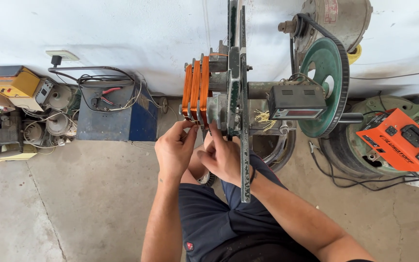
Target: Winding copper wire onto a motor stator using a manual winding machine and pliers to secure the ends.
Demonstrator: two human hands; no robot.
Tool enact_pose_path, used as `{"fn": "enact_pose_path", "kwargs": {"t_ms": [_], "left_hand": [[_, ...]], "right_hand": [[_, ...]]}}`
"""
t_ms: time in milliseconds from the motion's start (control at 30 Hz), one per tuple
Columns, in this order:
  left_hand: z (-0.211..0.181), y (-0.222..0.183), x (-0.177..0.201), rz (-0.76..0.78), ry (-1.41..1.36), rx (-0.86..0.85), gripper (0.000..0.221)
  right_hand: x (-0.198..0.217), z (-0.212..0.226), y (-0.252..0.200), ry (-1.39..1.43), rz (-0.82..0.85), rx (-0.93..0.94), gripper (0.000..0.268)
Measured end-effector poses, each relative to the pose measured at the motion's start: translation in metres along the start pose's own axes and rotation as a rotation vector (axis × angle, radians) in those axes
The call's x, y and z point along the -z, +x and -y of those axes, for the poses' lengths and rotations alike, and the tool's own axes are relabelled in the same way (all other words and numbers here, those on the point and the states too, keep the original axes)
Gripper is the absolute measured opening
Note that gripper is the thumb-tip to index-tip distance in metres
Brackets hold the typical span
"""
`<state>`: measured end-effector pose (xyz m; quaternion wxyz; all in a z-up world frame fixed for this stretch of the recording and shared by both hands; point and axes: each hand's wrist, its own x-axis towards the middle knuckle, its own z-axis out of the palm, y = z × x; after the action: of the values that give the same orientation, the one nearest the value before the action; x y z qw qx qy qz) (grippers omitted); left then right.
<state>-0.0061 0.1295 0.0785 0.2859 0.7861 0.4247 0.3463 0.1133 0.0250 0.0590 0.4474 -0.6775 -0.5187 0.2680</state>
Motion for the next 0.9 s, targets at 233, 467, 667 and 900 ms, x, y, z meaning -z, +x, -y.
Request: {"fn": "enact_pose_path", "kwargs": {"t_ms": [233,467,667,900], "left_hand": [[0.011,-0.013,-0.014,-0.047,-0.038,-0.185,0.023],[0.007,-0.003,-0.015,0.043,0.086,-0.557,0.022],[0.014,-0.003,-0.012,-0.004,0.038,-0.563,0.013],[-0.006,-0.022,-0.028,-0.045,-0.347,-0.304,0.015]], "right_hand": [[0.031,0.029,-0.013,-0.302,0.050,0.087,0.085],[0.030,0.015,-0.031,-0.328,0.025,0.199,0.076],[0.061,-0.015,-0.056,-0.240,0.050,0.190,0.039],[0.131,0.024,-0.041,-0.212,-0.270,0.219,0.014]]}}
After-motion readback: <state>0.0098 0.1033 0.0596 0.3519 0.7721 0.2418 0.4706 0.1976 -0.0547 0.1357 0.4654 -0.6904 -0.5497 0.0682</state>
